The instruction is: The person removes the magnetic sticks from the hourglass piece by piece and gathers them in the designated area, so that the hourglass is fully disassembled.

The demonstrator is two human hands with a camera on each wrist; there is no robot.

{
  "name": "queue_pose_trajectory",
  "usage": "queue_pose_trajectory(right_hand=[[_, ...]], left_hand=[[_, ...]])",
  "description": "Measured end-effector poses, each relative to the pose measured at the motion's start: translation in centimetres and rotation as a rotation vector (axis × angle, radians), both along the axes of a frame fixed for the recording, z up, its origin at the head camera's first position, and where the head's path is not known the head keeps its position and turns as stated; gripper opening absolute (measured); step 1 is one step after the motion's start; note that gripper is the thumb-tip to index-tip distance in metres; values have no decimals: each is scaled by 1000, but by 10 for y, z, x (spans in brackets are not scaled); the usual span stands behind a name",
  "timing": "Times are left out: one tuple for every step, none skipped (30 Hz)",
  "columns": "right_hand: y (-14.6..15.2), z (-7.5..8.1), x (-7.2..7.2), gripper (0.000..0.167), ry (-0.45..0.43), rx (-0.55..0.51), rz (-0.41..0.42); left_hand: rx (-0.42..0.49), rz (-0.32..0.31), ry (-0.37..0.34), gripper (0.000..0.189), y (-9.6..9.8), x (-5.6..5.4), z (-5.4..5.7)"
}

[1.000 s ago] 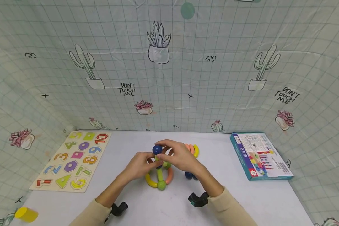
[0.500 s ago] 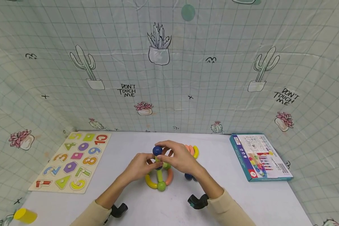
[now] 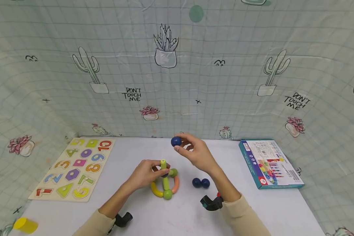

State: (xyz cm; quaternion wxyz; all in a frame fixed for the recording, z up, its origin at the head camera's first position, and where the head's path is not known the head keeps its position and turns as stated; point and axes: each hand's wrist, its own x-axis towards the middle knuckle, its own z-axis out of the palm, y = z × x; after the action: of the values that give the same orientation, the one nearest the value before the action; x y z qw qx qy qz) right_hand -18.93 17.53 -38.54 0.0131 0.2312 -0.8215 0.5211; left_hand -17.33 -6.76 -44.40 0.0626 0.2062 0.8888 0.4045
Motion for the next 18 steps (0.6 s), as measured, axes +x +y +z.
queue_pose_trajectory(right_hand=[[3, -1, 0, 40, -11, 29, 7], [6, -4, 0, 41, -13, 67, 13], [9, -7, 0, 41, -13, 108, 16], [12, -11, 0, 41, -12, 145, 21], [15, -16, 0, 41, -8, 184, 22], [18, -21, 0, 42, -7, 219, 24], [22, -26, 0, 42, -10, 249, 27], [25, -32, 0, 42, -14, 279, 30], [28, -36, 0, 42, -30, 300, 37], [31, -41, 0, 42, -46, 319, 45], [33, -45, 1, 41, -64, 335, 56], [35, -49, 1, 41, -80, 350, 71], [37, -52, 2, 40, -102, 359, 82], [38, -55, 3, 39, -120, 374, 94], [39, -58, 3, 39, -136, 385, 105], [40, -61, 4, 38, -143, 397, 118], [40, -63, 4, 38, -150, 407, 131], [40, -66, 5, 38, -149, 419, 145]], left_hand=[[-5, 2, -2, 22, 0, 0, 1], [-10, 4, -3, 21, -1, -1, 1], [-16, 6, -2, 21, -2, -1, 2], [-22, 11, -1, 20, -3, -1, 2], [-26, 17, 1, 20, -4, -2, 2], [-31, 24, 1, 20, -6, -2, 3], [-34, 31, 1, 20, -7, -3, 3], [-36, 38, -1, 20, -9, -3, 3], [-36, 47, -2, 21, -10, -4, 3], [-35, 54, -5, 21, -11, -4, 3], [-33, 60, -9, 21, -12, -4, 2], [-34, 65, -10, 21, -14, -4, 2], [-31, 66, -11, 21, -14, -4, 2], [-28, 67, -10, 21, -15, -4, 2], [-27, 67, -9, 21, -15, -4, 2], [-26, 65, -7, 21, -16, -5, 2], [-25, 63, -6, 21, -16, -5, 3], [-25, 62, -5, 21, -16, -4, 3]])
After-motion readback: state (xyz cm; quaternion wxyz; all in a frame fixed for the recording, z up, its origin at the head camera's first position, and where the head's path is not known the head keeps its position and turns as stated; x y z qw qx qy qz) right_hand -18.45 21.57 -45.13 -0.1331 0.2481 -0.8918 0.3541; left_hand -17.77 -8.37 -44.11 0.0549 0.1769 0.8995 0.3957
